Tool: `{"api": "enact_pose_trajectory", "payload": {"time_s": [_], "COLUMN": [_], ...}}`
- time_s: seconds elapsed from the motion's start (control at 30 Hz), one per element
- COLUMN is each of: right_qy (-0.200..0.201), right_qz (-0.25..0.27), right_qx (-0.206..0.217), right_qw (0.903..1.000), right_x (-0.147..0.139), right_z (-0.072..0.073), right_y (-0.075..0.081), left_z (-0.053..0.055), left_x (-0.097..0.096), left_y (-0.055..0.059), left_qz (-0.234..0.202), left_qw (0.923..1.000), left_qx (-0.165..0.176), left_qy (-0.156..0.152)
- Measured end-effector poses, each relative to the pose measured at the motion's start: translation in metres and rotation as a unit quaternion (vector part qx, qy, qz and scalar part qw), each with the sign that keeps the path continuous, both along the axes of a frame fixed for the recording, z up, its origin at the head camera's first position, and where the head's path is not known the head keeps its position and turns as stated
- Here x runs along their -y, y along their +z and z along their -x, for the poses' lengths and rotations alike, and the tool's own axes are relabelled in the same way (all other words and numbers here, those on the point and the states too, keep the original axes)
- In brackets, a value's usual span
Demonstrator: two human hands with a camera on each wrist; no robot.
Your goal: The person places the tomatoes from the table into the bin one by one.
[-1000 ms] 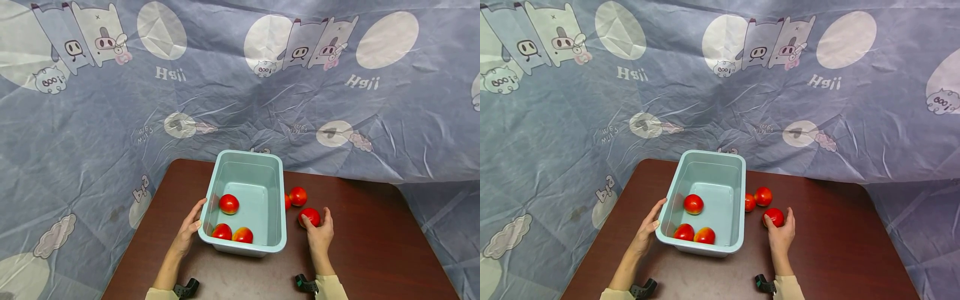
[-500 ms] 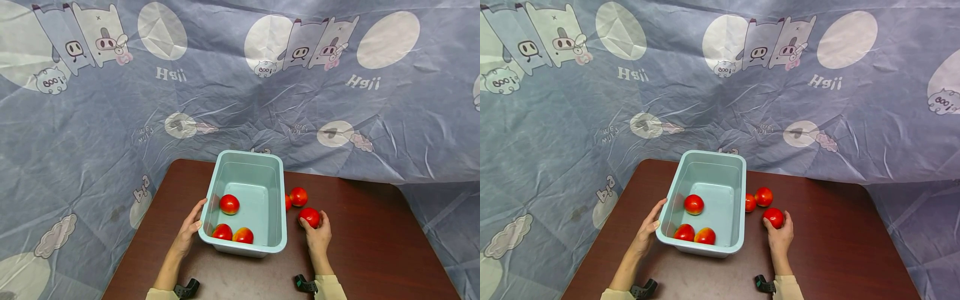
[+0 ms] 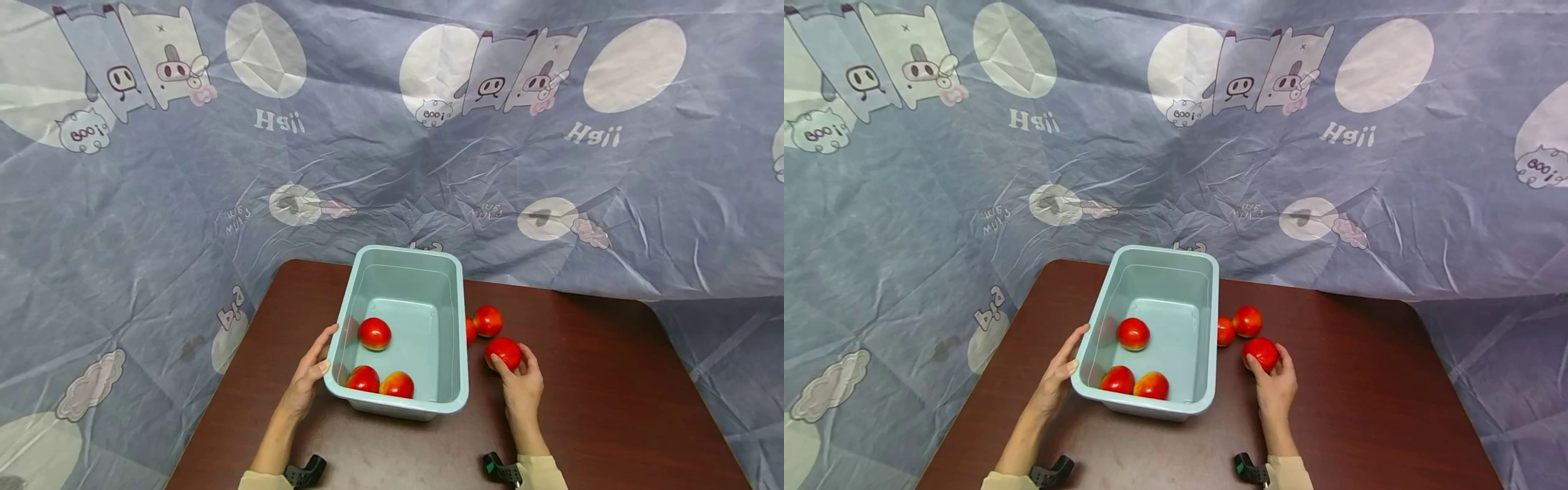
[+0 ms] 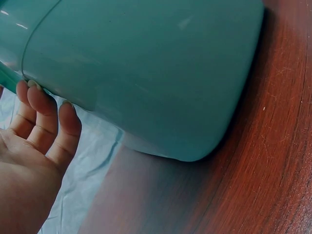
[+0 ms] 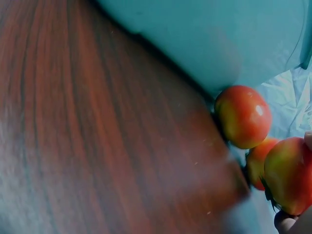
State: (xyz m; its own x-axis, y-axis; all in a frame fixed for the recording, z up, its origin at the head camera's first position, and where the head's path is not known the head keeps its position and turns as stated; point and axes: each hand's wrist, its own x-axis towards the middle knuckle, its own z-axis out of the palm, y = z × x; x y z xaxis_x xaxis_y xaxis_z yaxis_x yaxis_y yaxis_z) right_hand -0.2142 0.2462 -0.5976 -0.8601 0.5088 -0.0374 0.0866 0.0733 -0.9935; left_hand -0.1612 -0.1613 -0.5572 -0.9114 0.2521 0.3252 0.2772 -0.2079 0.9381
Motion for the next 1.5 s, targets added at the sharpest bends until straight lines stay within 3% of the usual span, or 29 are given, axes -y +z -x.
{"api": "enact_pose_trajectory", "payload": {"time_s": [0.33, 0.6, 0.9, 1.3, 1.5], "right_qy": [0.017, 0.031, 0.037, 0.045, 0.059], "right_qz": [0.061, 0.050, 0.050, 0.047, 0.058], "right_qx": [-0.061, -0.114, -0.145, -0.150, -0.176], "right_qw": [0.9961, 0.9917, 0.9875, 0.9866, 0.9808], "right_x": [0.012, 0.023, 0.027, 0.030, 0.034], "right_z": [-0.011, -0.020, -0.024, -0.028, -0.032], "right_y": [0.028, 0.052, 0.066, 0.078, 0.087], "left_z": [-0.006, -0.005, -0.004, -0.001, -0.001], "left_x": [-0.001, -0.001, -0.001, 0.000, -0.001], "left_y": [-0.003, -0.003, -0.002, -0.001, -0.001], "left_qz": [-0.003, -0.004, -0.007, -0.004, -0.003], "left_qw": [1.0000, 1.0000, 1.0000, 1.0000, 1.0000], "left_qx": [-0.003, -0.002, -0.002, -0.004, -0.001], "left_qy": [0.001, 0.002, 0.000, -0.002, -0.001]}}
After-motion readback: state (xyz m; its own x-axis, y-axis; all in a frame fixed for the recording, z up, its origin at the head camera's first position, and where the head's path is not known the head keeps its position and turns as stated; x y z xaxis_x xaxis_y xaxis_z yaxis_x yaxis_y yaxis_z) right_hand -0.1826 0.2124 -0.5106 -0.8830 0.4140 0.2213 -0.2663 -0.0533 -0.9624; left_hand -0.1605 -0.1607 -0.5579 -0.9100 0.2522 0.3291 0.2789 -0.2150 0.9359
